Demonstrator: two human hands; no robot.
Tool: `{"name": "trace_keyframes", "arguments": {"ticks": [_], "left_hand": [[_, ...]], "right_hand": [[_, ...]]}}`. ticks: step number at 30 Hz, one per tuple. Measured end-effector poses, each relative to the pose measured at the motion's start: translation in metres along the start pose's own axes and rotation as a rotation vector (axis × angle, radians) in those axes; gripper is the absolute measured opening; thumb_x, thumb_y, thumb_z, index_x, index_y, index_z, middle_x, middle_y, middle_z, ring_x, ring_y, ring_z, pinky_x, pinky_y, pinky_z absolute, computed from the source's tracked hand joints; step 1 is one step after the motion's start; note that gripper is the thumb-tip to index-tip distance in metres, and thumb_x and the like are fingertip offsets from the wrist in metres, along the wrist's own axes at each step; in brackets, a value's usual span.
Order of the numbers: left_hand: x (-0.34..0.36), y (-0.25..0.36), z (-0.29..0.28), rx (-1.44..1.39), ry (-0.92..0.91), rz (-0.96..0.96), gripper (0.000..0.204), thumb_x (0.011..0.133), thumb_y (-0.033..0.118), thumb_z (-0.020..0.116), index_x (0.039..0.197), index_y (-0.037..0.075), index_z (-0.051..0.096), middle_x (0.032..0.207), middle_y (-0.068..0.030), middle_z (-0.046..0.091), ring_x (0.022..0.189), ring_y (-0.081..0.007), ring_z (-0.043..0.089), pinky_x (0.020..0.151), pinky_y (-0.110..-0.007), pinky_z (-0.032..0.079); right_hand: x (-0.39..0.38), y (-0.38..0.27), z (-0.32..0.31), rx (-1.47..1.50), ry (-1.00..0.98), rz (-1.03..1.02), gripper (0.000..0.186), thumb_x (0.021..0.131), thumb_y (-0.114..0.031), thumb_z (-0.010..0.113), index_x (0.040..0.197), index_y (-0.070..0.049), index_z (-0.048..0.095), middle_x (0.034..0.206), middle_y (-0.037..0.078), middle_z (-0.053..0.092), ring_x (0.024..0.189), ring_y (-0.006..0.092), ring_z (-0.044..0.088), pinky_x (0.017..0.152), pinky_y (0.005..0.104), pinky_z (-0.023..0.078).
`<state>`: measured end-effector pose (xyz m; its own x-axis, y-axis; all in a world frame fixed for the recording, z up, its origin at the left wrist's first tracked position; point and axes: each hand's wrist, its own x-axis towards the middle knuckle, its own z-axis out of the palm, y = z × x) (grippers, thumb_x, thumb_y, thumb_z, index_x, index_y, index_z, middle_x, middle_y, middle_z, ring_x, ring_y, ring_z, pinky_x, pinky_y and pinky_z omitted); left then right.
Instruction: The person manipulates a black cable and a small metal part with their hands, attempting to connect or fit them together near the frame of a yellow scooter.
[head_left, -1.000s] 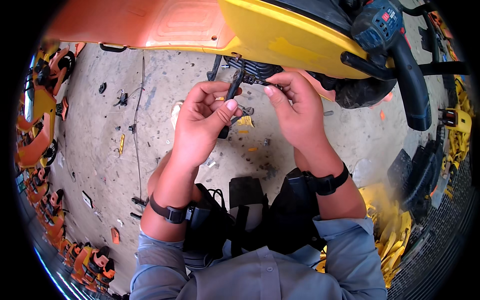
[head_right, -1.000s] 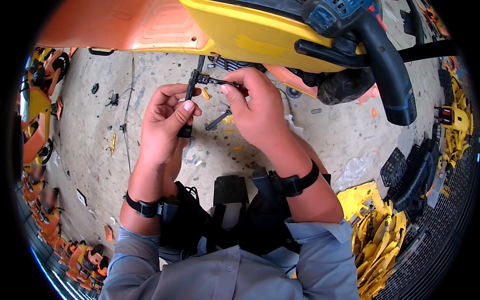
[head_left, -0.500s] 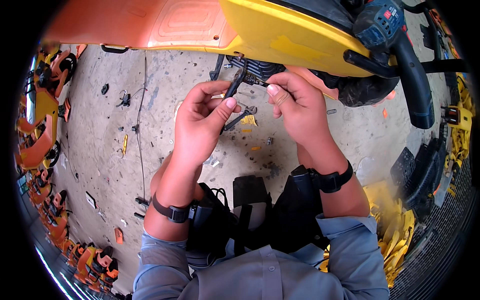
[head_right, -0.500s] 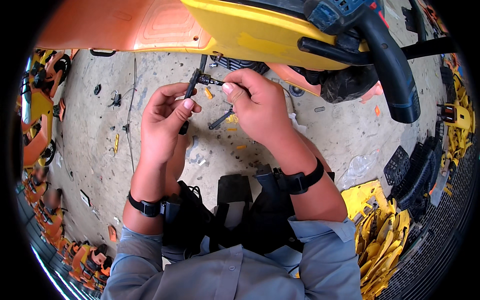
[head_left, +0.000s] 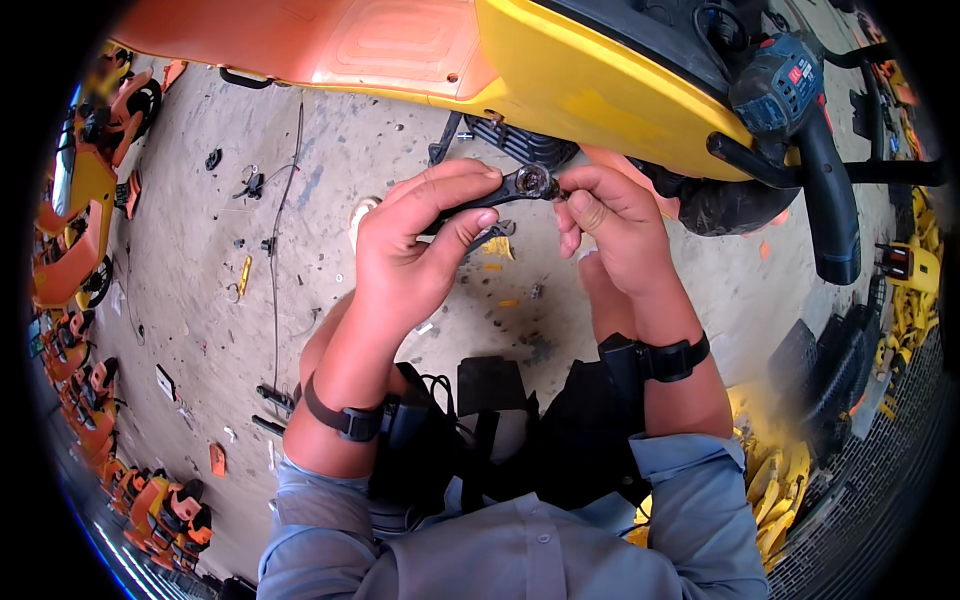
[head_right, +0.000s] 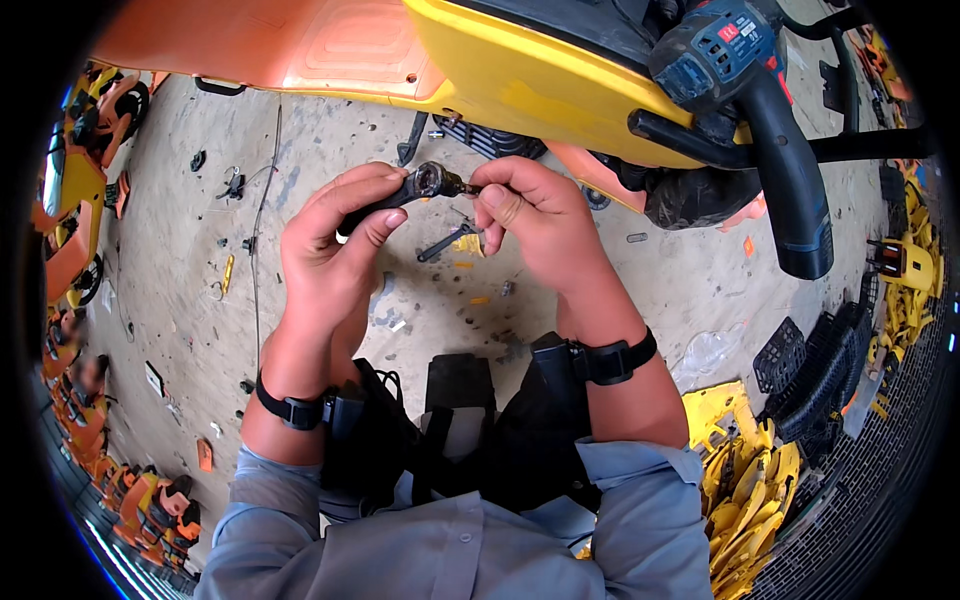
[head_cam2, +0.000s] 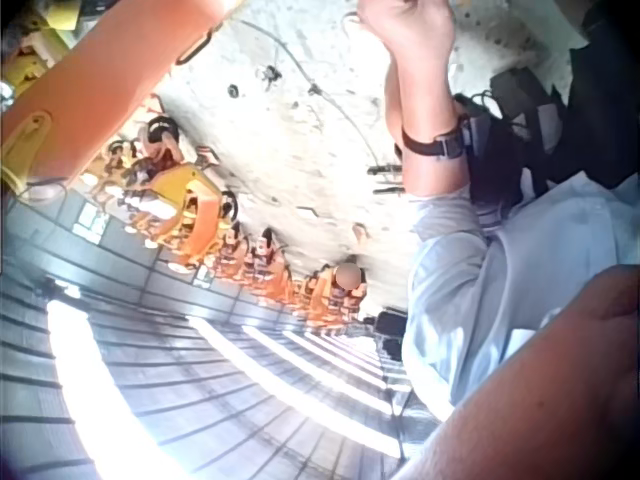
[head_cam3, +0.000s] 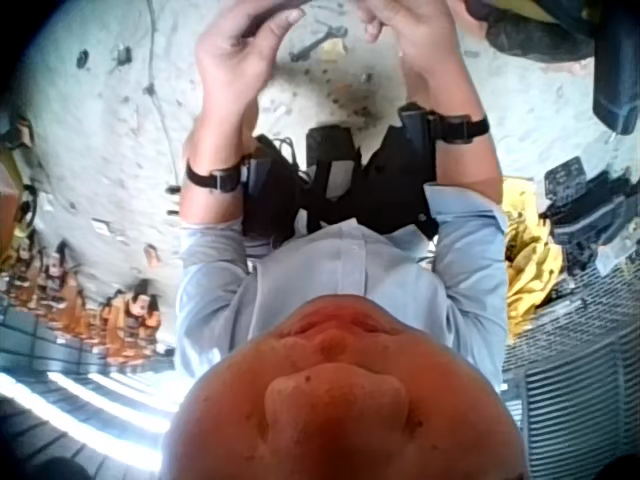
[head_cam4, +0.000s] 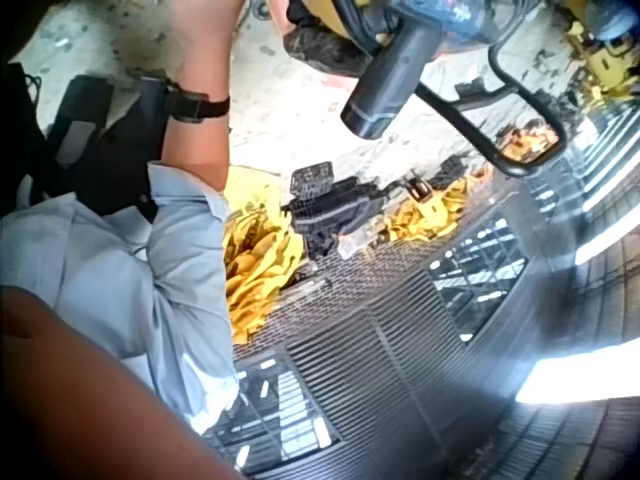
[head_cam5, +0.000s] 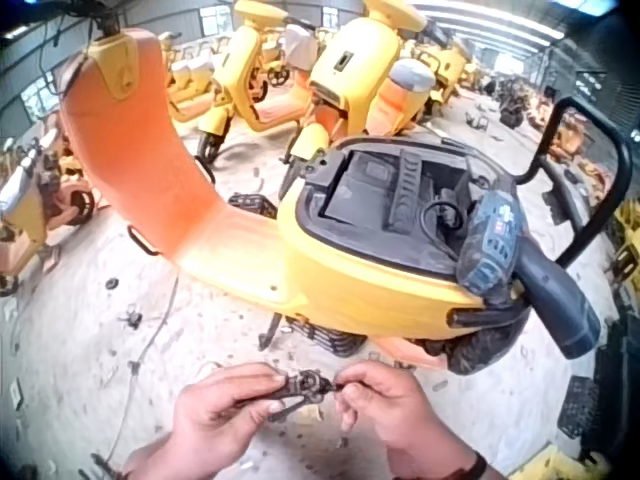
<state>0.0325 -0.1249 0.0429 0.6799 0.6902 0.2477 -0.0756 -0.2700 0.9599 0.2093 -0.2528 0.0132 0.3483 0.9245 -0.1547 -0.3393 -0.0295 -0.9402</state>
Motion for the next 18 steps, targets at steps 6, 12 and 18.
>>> {"name": "trace_keyframes", "arguments": {"ticks": [6, 12, 18], "left_hand": [[0.006, 0.010, -0.016, 0.347, -0.125, 0.273, 0.025, 0.075, -0.001, 0.076, 0.099, 0.006, 0.073, 0.102, -0.0075, 0.073, 0.088, -0.0211, 0.066, 0.087, -0.031, 0.043], [0.006, 0.006, -0.021, 0.331, -0.129, 0.285, 0.025, 0.076, -0.002, 0.075, 0.101, 0.005, 0.073, 0.103, -0.0094, 0.072, 0.092, -0.0234, 0.067, 0.087, -0.032, 0.047], [-0.002, -0.005, -0.006, 0.021, 0.080, -0.157, 0.027, 0.086, 0.000, 0.070, 0.113, 0.001, 0.066, 0.104, -0.0101, 0.069, 0.091, -0.0191, 0.066, 0.079, -0.030, 0.052]], "right_hand": [[-0.001, 0.003, -0.012, 0.051, -0.147, -0.010, 0.018, 0.099, -0.014, 0.059, 0.106, 0.002, 0.062, 0.081, 0.006, 0.062, 0.066, 0.0113, 0.058, 0.061, 0.0254, 0.051], [-0.003, -0.001, -0.007, 0.027, -0.143, -0.021, 0.020, 0.098, -0.015, 0.061, 0.107, 0.003, 0.063, 0.084, 0.007, 0.063, 0.069, 0.0128, 0.060, 0.063, 0.0269, 0.052], [0.001, -0.003, 0.014, -0.106, 0.012, -0.091, 0.022, 0.097, -0.010, 0.061, 0.115, 0.003, 0.063, 0.087, 0.007, 0.064, 0.072, 0.0128, 0.061, 0.067, 0.0262, 0.051]]}}
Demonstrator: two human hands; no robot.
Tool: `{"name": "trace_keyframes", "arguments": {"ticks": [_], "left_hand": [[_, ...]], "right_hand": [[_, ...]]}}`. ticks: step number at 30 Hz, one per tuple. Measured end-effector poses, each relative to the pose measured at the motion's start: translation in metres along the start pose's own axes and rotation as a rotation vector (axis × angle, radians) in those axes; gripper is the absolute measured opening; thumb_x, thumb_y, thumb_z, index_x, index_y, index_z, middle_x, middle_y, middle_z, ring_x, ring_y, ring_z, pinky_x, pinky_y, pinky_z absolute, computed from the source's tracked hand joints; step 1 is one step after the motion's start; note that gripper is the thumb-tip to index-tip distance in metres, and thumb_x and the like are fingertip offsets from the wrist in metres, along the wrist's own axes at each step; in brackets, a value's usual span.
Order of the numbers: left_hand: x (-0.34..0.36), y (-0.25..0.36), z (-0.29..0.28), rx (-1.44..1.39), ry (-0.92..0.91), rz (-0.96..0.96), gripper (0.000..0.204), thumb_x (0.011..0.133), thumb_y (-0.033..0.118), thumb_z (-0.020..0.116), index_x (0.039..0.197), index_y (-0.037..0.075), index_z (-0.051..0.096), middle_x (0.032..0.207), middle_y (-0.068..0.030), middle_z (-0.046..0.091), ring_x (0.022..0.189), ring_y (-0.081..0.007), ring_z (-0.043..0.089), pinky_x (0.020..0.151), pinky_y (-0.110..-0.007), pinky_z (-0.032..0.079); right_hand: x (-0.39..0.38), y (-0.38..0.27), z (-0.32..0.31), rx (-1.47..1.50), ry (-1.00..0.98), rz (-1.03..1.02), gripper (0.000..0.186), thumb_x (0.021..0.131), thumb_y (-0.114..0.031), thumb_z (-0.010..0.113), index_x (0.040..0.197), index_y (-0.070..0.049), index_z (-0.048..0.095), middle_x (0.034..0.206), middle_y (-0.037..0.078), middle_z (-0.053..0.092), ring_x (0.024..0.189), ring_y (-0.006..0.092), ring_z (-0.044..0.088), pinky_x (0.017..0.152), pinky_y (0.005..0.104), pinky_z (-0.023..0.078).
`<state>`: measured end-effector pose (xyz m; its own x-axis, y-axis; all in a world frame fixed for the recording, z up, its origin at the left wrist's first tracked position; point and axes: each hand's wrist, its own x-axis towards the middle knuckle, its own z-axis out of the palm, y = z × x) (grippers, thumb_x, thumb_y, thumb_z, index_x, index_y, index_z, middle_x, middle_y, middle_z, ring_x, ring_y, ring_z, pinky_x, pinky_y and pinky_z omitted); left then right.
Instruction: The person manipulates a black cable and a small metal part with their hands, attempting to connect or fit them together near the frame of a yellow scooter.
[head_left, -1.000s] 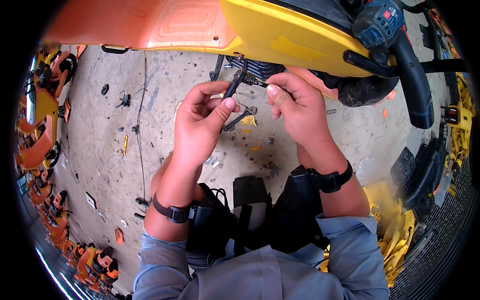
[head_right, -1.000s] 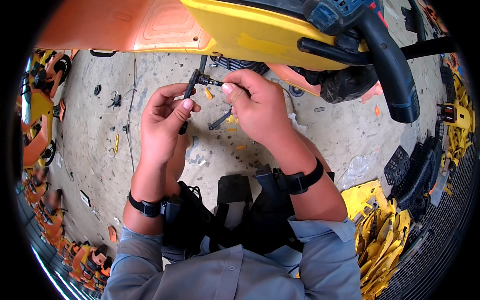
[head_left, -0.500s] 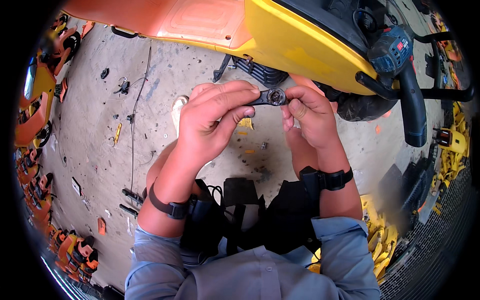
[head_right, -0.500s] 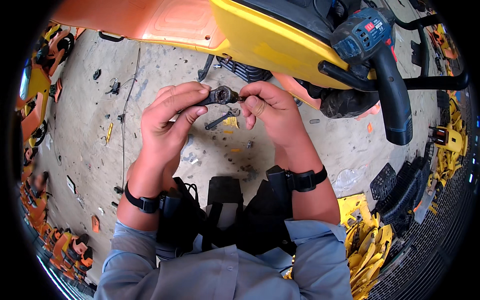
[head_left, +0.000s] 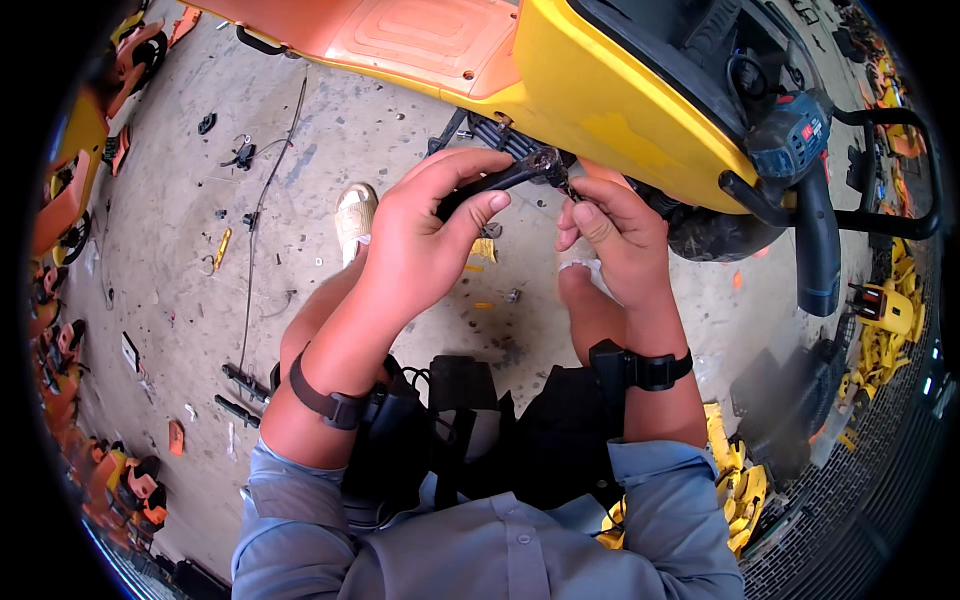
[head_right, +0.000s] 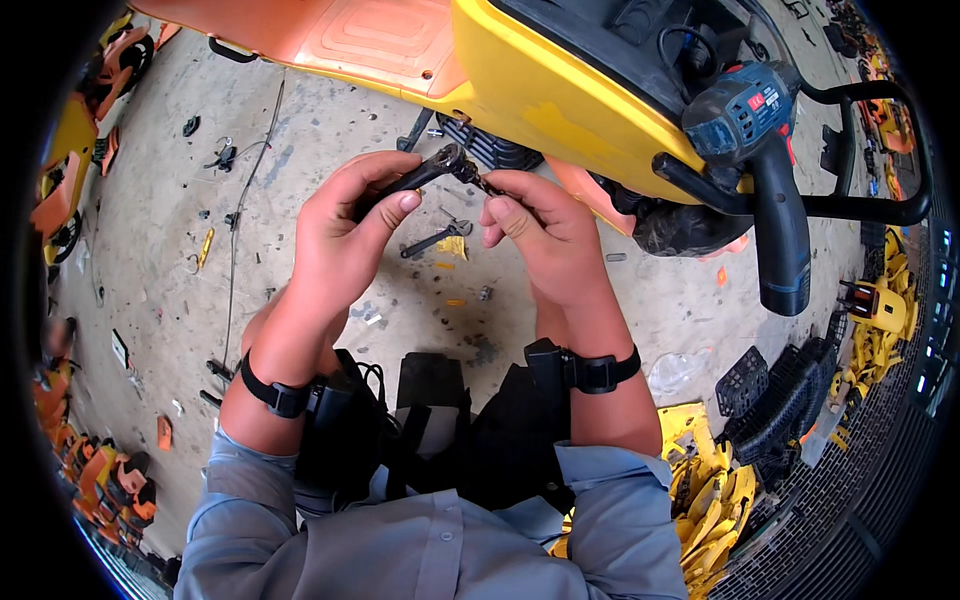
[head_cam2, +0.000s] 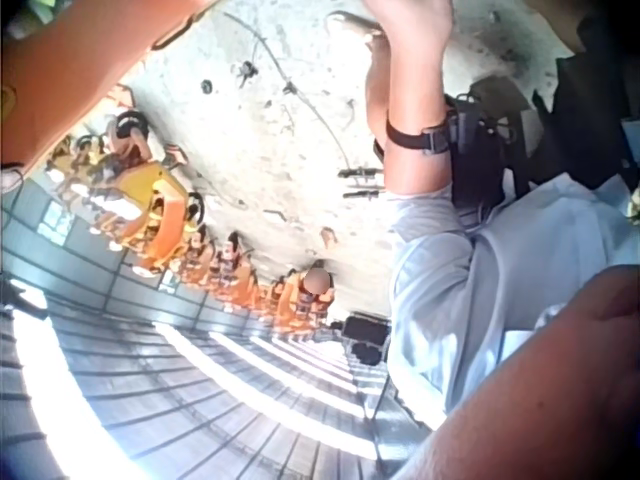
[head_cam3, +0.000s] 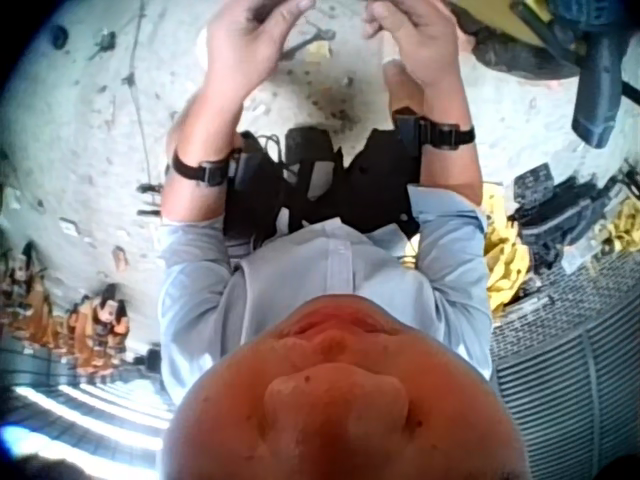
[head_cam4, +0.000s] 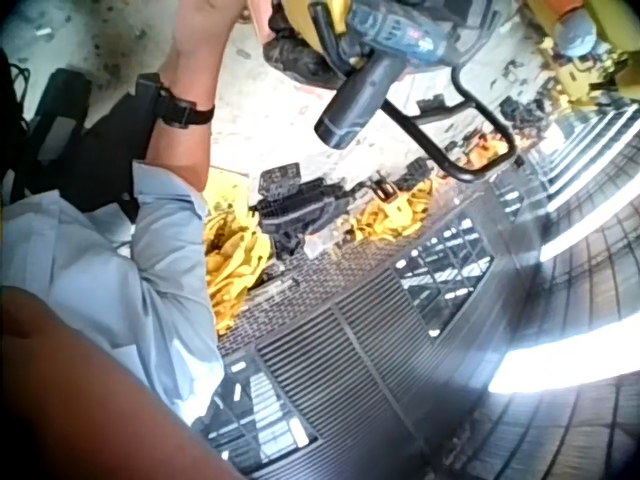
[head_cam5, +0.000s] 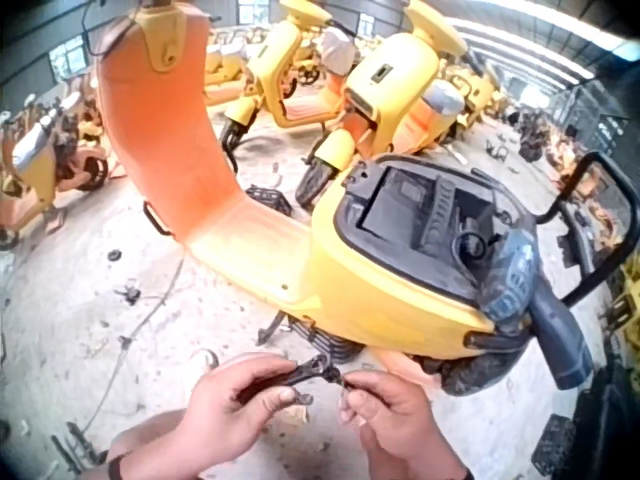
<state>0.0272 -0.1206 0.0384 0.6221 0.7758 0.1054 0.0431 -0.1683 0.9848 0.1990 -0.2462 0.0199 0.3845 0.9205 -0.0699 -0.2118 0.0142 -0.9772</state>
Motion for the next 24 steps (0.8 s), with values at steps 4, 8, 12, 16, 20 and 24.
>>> {"name": "trace_keyframes", "arguments": {"ticks": [4, 8, 12, 16, 20, 24], "left_hand": [[0.000, -0.001, 0.005, -0.107, 0.025, -0.283, 0.026, 0.092, 0.004, 0.067, 0.118, -0.002, 0.063, 0.099, -0.0063, 0.069, 0.087, -0.0094, 0.062, 0.077, -0.026, 0.052], [0.002, -0.008, 0.004, -0.134, 0.050, -0.314, 0.025, 0.093, 0.006, 0.067, 0.117, -0.002, 0.064, 0.094, -0.0041, 0.069, 0.083, -0.0077, 0.059, 0.076, -0.024, 0.051], [0.003, -0.010, 0.008, -0.171, 0.040, -0.321, 0.025, 0.093, 0.006, 0.067, 0.117, -0.003, 0.065, 0.094, -0.0038, 0.068, 0.082, -0.0076, 0.059, 0.076, -0.024, 0.051], [0.003, -0.013, 0.010, -0.149, 0.056, -0.327, 0.027, 0.093, 0.006, 0.068, 0.119, -0.003, 0.065, 0.094, -0.0032, 0.068, 0.083, -0.0072, 0.059, 0.077, -0.023, 0.050], [0.003, -0.015, 0.007, -0.071, 0.035, -0.309, 0.029, 0.092, 0.005, 0.069, 0.120, -0.002, 0.066, 0.095, -0.0028, 0.068, 0.084, -0.0070, 0.059, 0.078, -0.023, 0.050], [0.005, -0.010, 0.006, -0.042, 0.006, -0.270, 0.028, 0.091, 0.002, 0.068, 0.120, -0.002, 0.066, 0.098, -0.0035, 0.069, 0.088, -0.0076, 0.060, 0.081, -0.023, 0.049]], "right_hand": [[0.004, -0.005, 0.011, -0.234, 0.133, 0.065, 0.018, 0.095, -0.009, 0.063, 0.110, 0.002, 0.065, 0.086, 0.004, 0.065, 0.073, 0.0095, 0.060, 0.067, 0.0243, 0.050], [0.006, 0.005, 0.011, -0.370, 0.196, 0.044, 0.016, 0.093, -0.012, 0.067, 0.102, 0.001, 0.065, 0.085, 0.004, 0.066, 0.074, 0.0076, 0.060, 0.067, 0.0236, 0.050], [0.006, -0.001, 0.011, -0.347, 0.169, 0.054, 0.015, 0.094, -0.008, 0.066, 0.105, 0.002, 0.064, 0.089, 0.003, 0.064, 0.079, 0.0062, 0.058, 0.070, 0.0226, 0.048], [0.003, -0.006, 0.012, -0.351, 0.108, 0.119, 0.018, 0.098, -0.012, 0.060, 0.109, 0.002, 0.064, 0.087, 0.002, 0.062, 0.080, 0.0057, 0.056, 0.071, 0.0221, 0.047], [0.006, -0.008, -0.001, -0.180, -0.029, 0.278, 0.029, 0.103, -0.023, 0.051, 0.114, 0.001, 0.063, 0.086, 0.003, 0.061, 0.075, 0.0082, 0.056, 0.067, 0.0234, 0.048], [0.008, -0.012, -0.006, -0.013, -0.105, 0.383, 0.034, 0.104, -0.027, 0.048, 0.114, 0.002, 0.063, 0.085, 0.004, 0.062, 0.071, 0.0099, 0.057, 0.063, 0.0240, 0.048]]}}
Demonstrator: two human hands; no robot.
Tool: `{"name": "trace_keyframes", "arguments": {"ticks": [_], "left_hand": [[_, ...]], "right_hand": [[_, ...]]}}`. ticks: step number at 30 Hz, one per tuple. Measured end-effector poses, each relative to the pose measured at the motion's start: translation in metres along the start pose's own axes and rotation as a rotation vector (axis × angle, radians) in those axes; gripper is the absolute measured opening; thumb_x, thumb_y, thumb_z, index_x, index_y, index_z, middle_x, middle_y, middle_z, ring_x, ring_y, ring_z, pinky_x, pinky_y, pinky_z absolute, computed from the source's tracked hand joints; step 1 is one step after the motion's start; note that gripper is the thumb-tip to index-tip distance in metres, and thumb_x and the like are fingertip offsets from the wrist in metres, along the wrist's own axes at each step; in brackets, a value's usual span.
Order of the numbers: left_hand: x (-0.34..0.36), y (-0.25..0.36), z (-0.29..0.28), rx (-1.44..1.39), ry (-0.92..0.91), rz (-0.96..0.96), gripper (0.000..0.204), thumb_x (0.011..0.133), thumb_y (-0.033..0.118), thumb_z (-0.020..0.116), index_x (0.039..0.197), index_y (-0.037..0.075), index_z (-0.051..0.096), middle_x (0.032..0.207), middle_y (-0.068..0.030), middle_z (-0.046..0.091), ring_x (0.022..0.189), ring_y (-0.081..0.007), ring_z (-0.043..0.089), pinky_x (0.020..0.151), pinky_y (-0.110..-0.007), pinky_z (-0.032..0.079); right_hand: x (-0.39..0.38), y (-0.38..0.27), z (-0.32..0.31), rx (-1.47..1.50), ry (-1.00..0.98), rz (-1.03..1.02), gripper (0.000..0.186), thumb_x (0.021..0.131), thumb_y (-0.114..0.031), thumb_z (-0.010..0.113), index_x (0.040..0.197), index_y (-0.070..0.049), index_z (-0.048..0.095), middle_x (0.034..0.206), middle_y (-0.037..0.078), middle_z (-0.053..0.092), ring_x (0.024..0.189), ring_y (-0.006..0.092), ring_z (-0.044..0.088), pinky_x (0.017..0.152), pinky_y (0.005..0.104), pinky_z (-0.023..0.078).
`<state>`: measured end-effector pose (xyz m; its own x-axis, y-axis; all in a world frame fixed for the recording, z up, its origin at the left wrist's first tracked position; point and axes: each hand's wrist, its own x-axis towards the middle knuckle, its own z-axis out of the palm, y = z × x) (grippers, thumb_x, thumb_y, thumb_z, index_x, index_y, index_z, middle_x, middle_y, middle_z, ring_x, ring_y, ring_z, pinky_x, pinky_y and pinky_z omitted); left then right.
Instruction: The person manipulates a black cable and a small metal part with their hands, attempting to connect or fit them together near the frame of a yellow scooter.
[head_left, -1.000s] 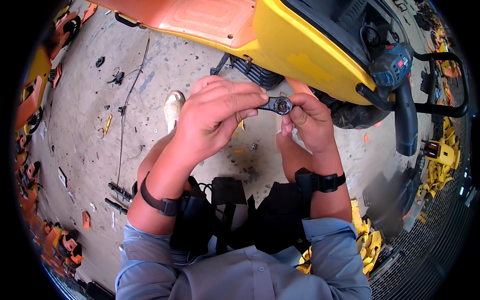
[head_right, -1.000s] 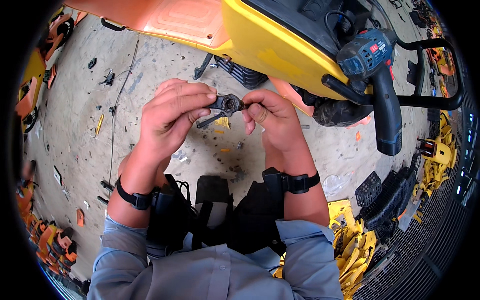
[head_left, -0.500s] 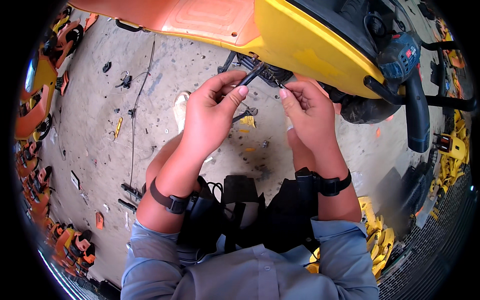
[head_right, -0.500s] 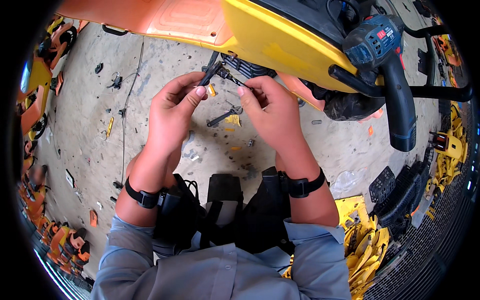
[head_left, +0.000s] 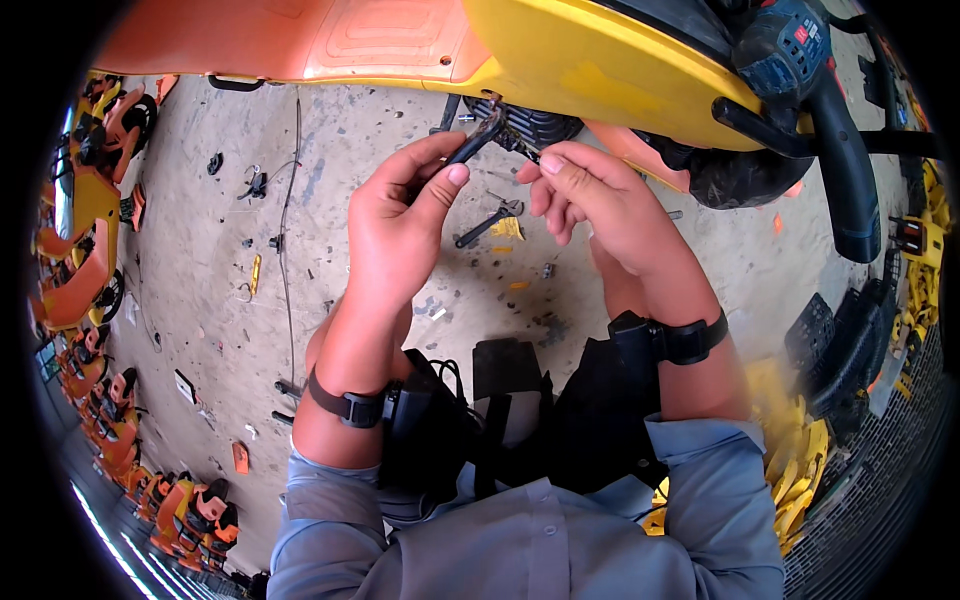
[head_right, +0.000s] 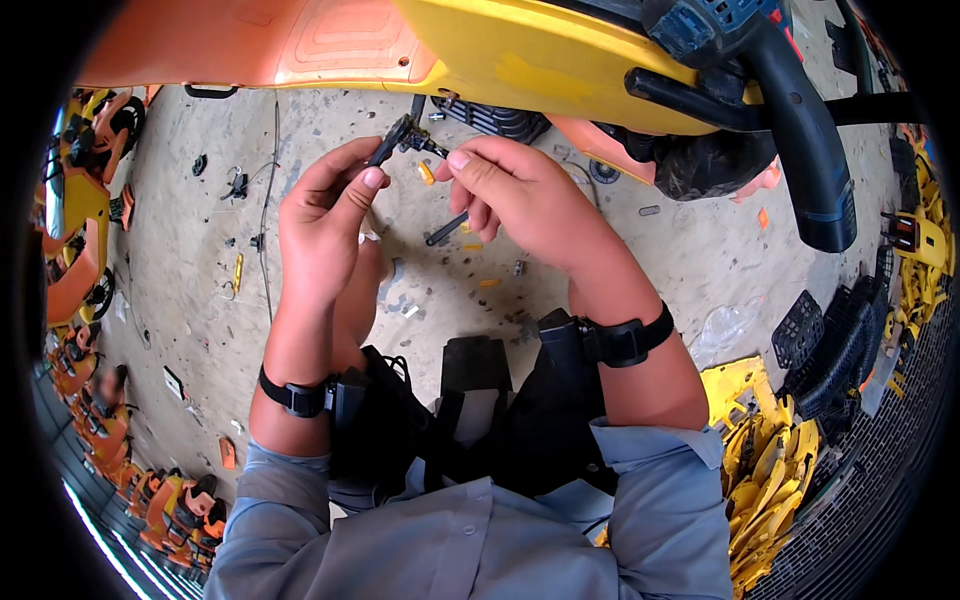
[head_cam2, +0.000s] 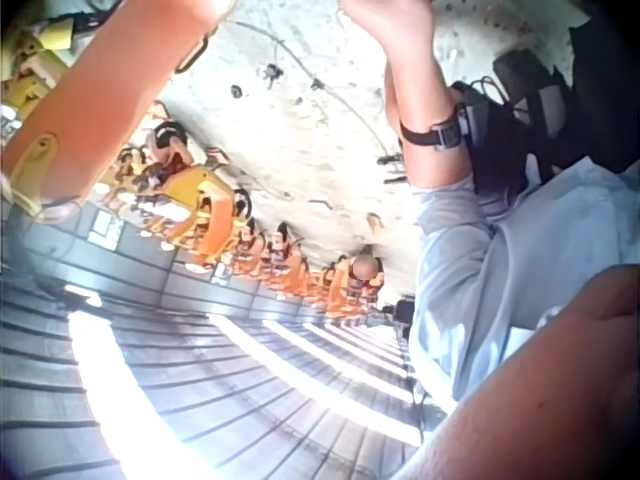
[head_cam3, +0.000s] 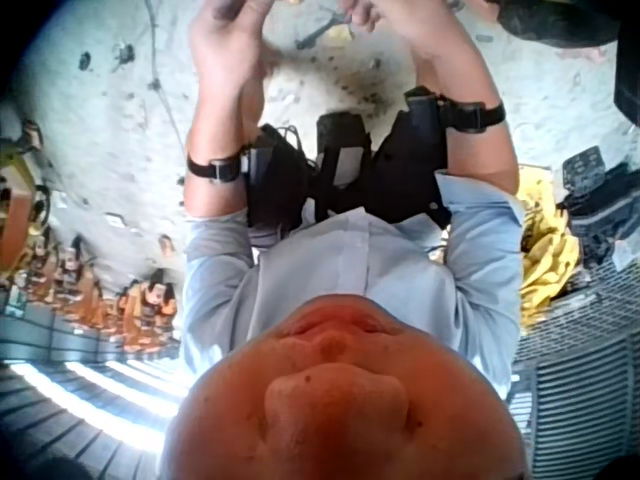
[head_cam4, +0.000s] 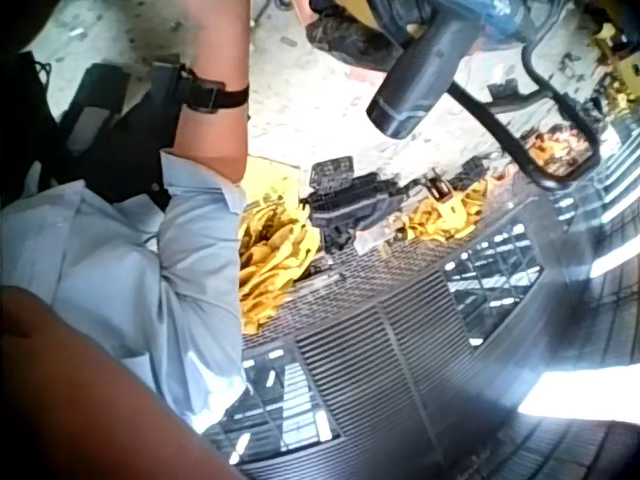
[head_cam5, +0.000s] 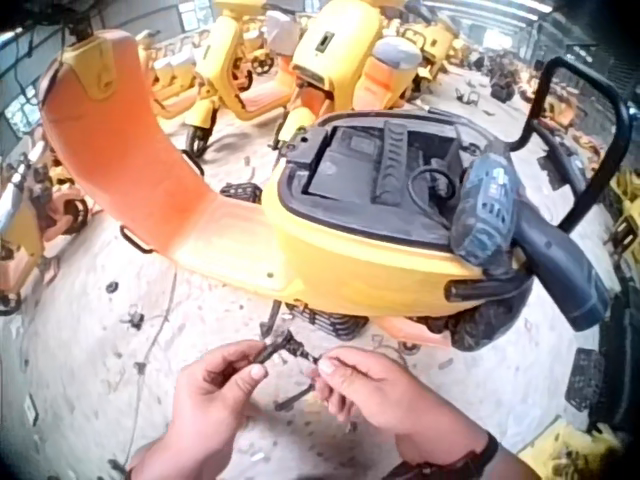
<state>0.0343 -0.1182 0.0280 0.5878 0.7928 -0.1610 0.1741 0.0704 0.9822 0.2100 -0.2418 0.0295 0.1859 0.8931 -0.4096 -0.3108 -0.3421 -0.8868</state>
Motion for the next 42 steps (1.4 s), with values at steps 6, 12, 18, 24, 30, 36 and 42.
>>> {"name": "trace_keyframes", "arguments": {"ticks": [6, 12, 18, 24, 30, 36, 42], "left_hand": [[-0.002, 0.004, -0.003, 0.014, -0.058, 0.051, 0.028, 0.093, 0.002, 0.066, 0.121, -0.002, 0.064, 0.103, -0.0071, 0.069, 0.093, -0.0123, 0.065, 0.085, -0.026, 0.050], [-0.002, 0.001, -0.004, 0.017, -0.067, 0.030, 0.028, 0.093, 0.002, 0.065, 0.121, -0.002, 0.064, 0.103, -0.0075, 0.069, 0.092, -0.0124, 0.065, 0.084, -0.026, 0.051], [-0.002, -0.003, 0.003, 0.054, -0.053, -0.105, 0.026, 0.096, 0.009, 0.064, 0.120, -0.001, 0.065, 0.103, -0.0049, 0.070, 0.087, -0.0101, 0.062, 0.077, -0.024, 0.049], [-0.002, 0.000, 0.010, 0.104, -0.063, -0.190, 0.031, 0.095, 0.015, 0.068, 0.119, -0.005, 0.065, 0.089, -0.0023, 0.068, 0.079, -0.0076, 0.059, 0.075, -0.023, 0.048], [-0.001, -0.002, 0.013, -0.092, -0.046, -0.352, 0.029, 0.099, 0.021, 0.061, 0.116, -0.002, 0.066, 0.091, -0.0018, 0.068, 0.072, -0.0054, 0.056, 0.064, -0.020, 0.044], [0.001, -0.002, 0.012, -0.203, -0.034, -0.386, 0.026, 0.099, 0.023, 0.061, 0.110, 0.001, 0.068, 0.089, 0.0000, 0.067, 0.070, -0.0039, 0.053, 0.056, -0.018, 0.040], [0.001, -0.002, 0.011, -0.213, -0.019, -0.391, 0.023, 0.099, 0.023, 0.061, 0.107, 0.002, 0.068, 0.088, 0.0010, 0.066, 0.069, -0.0037, 0.052, 0.055, -0.017, 0.038]], "right_hand": [[0.000, -0.004, 0.000, 0.049, -0.052, 0.010, 0.033, 0.103, -0.027, 0.050, 0.109, 0.002, 0.065, 0.084, 0.004, 0.063, 0.072, 0.0101, 0.059, 0.059, 0.0237, 0.048], [-0.001, -0.003, -0.002, 0.052, -0.065, 0.045, 0.031, 0.102, -0.027, 0.053, 0.097, 0.001, 0.066, 0.077, 0.002, 0.060, 0.066, 0.0081, 0.055, 0.057, 0.0222, 0.044], [0.004, 0.006, 0.000, -0.190, 0.122, 0.012, 0.027, 0.100, -0.025, 0.056, 0.094, -0.002, 0.068, 0.073, -0.002, 0.055, 0.064, 0.0067, 0.049, 0.057, 0.0222, 0.041], [0.007, 0.012, 0.008, -0.445, 0.318, -0.086, 0.016, 0.095, -0.014, 0.063, 0.097, 0.000, 0.070, 0.074, 0.001, 0.061, 0.066, 0.0090, 0.053, 0.059, 0.0250, 0.044], [0.012, 0.026, 0.012, -0.790, 0.539, -0.563, 0.016, 0.087, -0.009, 0.070, 0.098, 0.002, 0.070, 0.082, 0.012, 0.069, 0.068, 0.0214, 0.063, 0.063, 0.0303, 0.049], [0.010, 0.020, 0.016, -0.807, 0.638, -0.550, 0.016, 0.086, -0.010, 0.071, 0.098, 0.001, 0.071, 0.083, 0.014, 0.069, 0.069, 0.0239, 0.064, 0.064, 0.0311, 0.049], [0.010, 0.019, 0.016, -0.763, 0.600, -0.514, 0.017, 0.088, -0.015, 0.065, 0.098, -0.003, 0.070, 0.088, 0.015, 0.068, 0.080, 0.0356, 0.065, 0.070, 0.0418, 0.053]]}}
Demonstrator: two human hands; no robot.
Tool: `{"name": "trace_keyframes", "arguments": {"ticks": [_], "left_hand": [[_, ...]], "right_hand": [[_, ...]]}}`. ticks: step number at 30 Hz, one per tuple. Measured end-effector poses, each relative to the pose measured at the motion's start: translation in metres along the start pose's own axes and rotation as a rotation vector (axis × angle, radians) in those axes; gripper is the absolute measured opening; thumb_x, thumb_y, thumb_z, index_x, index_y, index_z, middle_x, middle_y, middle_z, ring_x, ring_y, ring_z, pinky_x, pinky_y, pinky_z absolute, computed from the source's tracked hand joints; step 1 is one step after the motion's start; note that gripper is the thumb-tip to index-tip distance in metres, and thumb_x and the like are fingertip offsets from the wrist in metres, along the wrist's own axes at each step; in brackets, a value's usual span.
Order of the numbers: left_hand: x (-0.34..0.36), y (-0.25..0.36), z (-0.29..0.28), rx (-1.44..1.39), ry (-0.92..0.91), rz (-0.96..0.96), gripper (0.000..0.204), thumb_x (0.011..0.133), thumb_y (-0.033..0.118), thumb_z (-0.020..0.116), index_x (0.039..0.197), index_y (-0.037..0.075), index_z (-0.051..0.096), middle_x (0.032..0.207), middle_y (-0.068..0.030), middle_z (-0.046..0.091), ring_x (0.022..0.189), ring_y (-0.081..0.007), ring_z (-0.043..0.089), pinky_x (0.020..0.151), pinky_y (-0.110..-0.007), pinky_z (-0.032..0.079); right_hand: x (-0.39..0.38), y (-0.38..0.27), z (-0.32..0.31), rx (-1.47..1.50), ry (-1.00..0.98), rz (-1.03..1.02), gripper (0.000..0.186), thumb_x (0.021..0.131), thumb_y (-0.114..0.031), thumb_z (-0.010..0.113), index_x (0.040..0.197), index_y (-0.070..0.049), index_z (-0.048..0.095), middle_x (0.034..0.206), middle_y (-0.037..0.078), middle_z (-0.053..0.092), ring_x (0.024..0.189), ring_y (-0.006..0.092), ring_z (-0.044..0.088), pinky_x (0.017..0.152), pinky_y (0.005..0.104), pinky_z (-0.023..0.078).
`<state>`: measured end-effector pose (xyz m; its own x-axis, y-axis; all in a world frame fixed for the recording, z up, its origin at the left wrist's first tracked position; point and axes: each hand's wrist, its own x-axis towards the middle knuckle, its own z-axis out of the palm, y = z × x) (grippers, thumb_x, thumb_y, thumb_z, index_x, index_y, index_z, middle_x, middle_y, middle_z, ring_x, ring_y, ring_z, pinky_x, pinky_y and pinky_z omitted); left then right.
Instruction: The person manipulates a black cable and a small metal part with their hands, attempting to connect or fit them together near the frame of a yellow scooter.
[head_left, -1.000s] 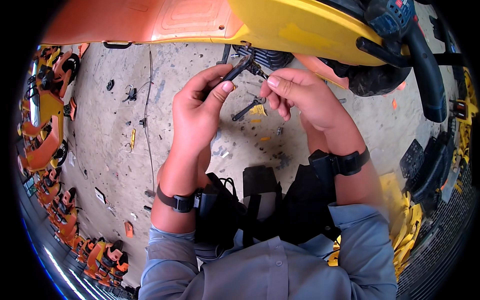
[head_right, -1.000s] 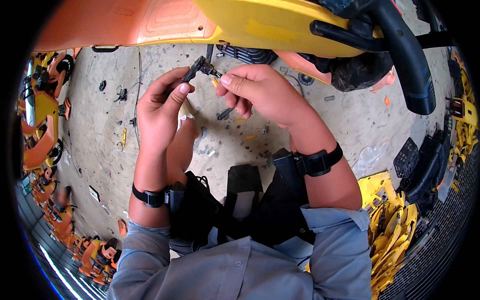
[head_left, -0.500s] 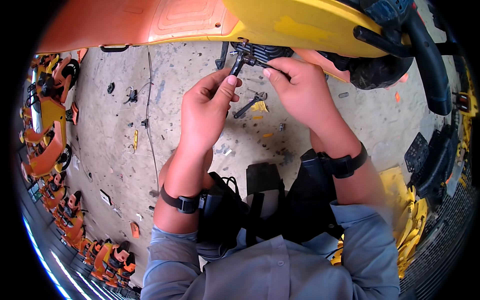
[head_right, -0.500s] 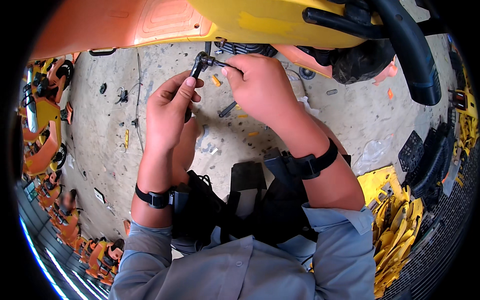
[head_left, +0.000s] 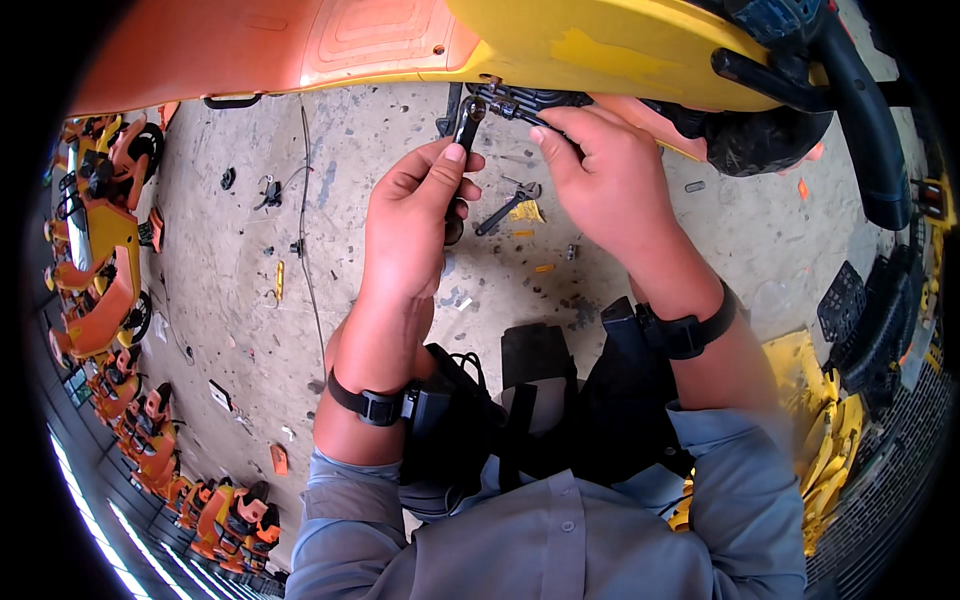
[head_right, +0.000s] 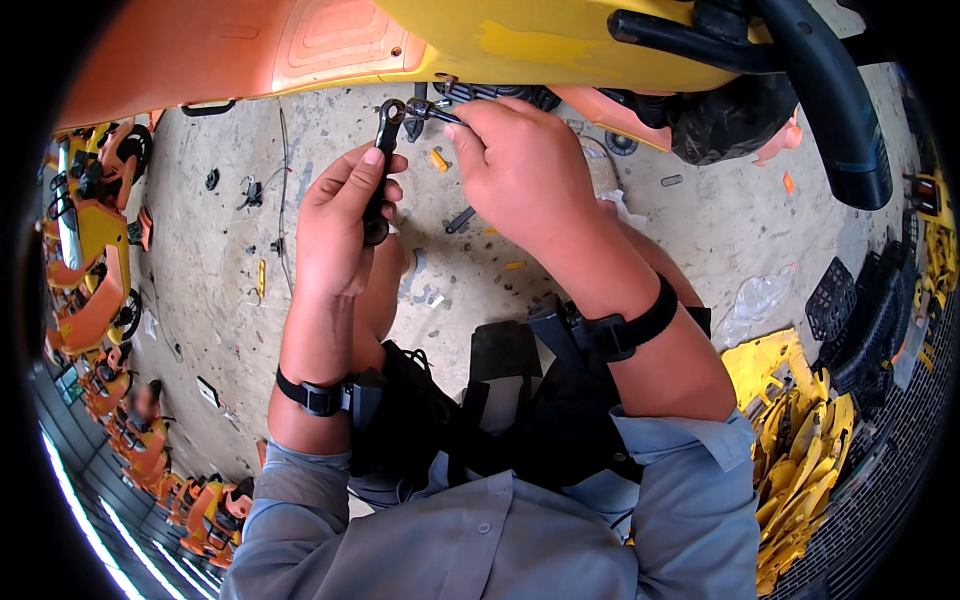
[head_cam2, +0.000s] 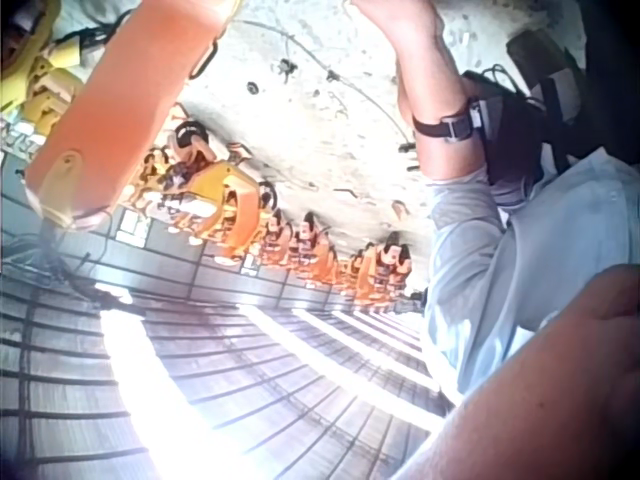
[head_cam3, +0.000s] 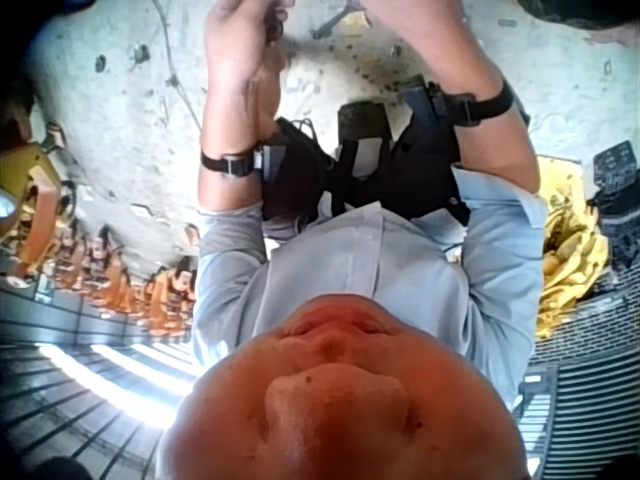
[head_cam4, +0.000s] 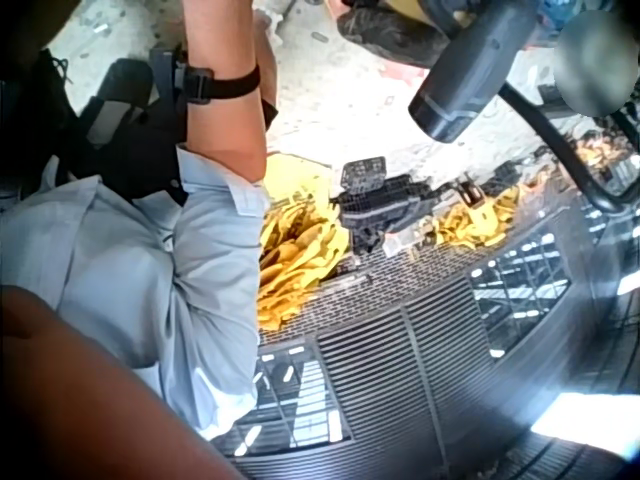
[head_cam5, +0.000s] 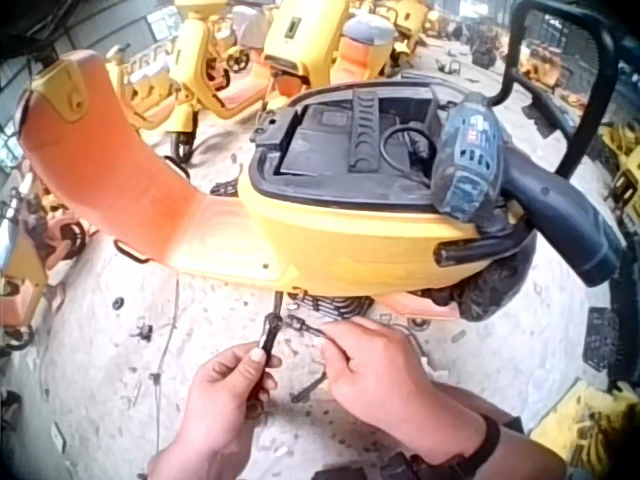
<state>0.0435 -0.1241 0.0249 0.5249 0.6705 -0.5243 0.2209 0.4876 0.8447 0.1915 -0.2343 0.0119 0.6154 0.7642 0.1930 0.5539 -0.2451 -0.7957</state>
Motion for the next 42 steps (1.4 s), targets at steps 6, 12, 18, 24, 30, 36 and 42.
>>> {"name": "trace_keyframes", "arguments": {"ticks": [6, 12, 18, 24, 30, 36, 42], "left_hand": [[0.000, 0.003, 0.001, 0.015, -0.004, 0.018, 0.024, 0.099, 0.022, 0.061, 0.109, 0.001, 0.067, 0.092, -0.0006, 0.068, 0.073, -0.0046, 0.054, 0.059, -0.018, 0.041], [0.002, -0.001, -0.001, 0.040, -0.033, 0.082, 0.025, 0.099, 0.021, 0.062, 0.111, 0.000, 0.067, 0.094, -0.0015, 0.068, 0.074, -0.0052, 0.056, 0.061, -0.019, 0.042], [0.001, -0.001, 0.000, 0.090, -0.028, 0.102, 0.025, 0.099, 0.021, 0.061, 0.112, 0.000, 0.067, 0.094, -0.0011, 0.068, 0.075, -0.0050, 0.056, 0.061, -0.019, 0.042], [-0.001, 0.000, 0.002, 0.187, -0.012, 0.149, 0.026, 0.099, 0.020, 0.062, 0.114, 0.000, 0.066, 0.095, -0.0015, 0.068, 0.077, -0.0067, 0.058, 0.065, -0.021, 0.044], [-0.003, -0.003, 0.006, 0.204, -0.003, 0.233, 0.025, 0.096, 0.014, 0.066, 0.115, -0.003, 0.064, 0.093, -0.0034, 0.068, 0.080, -0.0090, 0.059, 0.074, -0.023, 0.049], [-0.001, -0.006, 0.007, 0.201, -0.011, 0.262, 0.026, 0.095, 0.011, 0.067, 0.116, -0.004, 0.063, 0.091, -0.0037, 0.067, 0.081, -0.0083, 0.058, 0.076, -0.023, 0.049], [0.001, -0.009, 0.006, 0.197, 0.019, 0.332, 0.026, 0.092, 0.007, 0.070, 0.115, -0.003, 0.064, 0.092, -0.0035, 0.067, 0.080, -0.0076, 0.058, 0.074, -0.024, 0.050]], "right_hand": [[0.001, 0.002, 0.002, 0.018, 0.010, 0.008, 0.017, 0.088, -0.015, 0.064, 0.097, -0.002, 0.069, 0.087, 0.016, 0.068, 0.080, 0.0364, 0.064, 0.071, 0.0422, 0.052], [0.002, 0.001, 0.002, 0.019, -0.014, 0.007, 0.016, 0.089, -0.015, 0.063, 0.097, -0.002, 0.069, 0.087, 0.016, 0.068, 0.081, 0.0365, 0.064, 0.071, 0.0424, 0.052], [0.001, 0.004, 0.002, 0.016, -0.034, -0.044, 0.016, 0.090, -0.012, 0.068, 0.099, 0.001, 0.070, 0.079, 0.013, 0.068, 0.067, 0.0232, 0.063, 0.062, 0.0319, 0.048], [0.000, 0.003, -0.003, 0.280, -0.232, 0.287, 0.017, 0.094, -0.015, 0.065, 0.098, 0.000, 0.071, 0.072, 0.002, 0.061, 0.064, 0.0092, 0.053, 0.057, 0.0258, 0.042], [0.002, 0.008, -0.009, 0.481, -0.366, 0.439, 0.021, 0.097, -0.020, 0.060, 0.097, -0.003, 0.072, 0.069, -0.004, 0.055, 0.059, 0.0052, 0.045, 0.054, 0.0216, 0.038], [0.007, 0.002, -0.020, 0.665, -0.464, 0.575, 0.028, 0.099, -0.023, 0.056, 0.098, 0.002, 0.069, 0.068, -0.002, 0.054, 0.057, 0.0070, 0.048, 0.053, 0.0215, 0.040], [0.011, 0.007, -0.028, 0.967, -0.452, 0.585, 0.035, 0.101, -0.026, 0.052, 0.101, 0.005, 0.067, 0.071, 0.001, 0.055, 0.057, 0.0092, 0.048, 0.052, 0.0230, 0.040]]}}
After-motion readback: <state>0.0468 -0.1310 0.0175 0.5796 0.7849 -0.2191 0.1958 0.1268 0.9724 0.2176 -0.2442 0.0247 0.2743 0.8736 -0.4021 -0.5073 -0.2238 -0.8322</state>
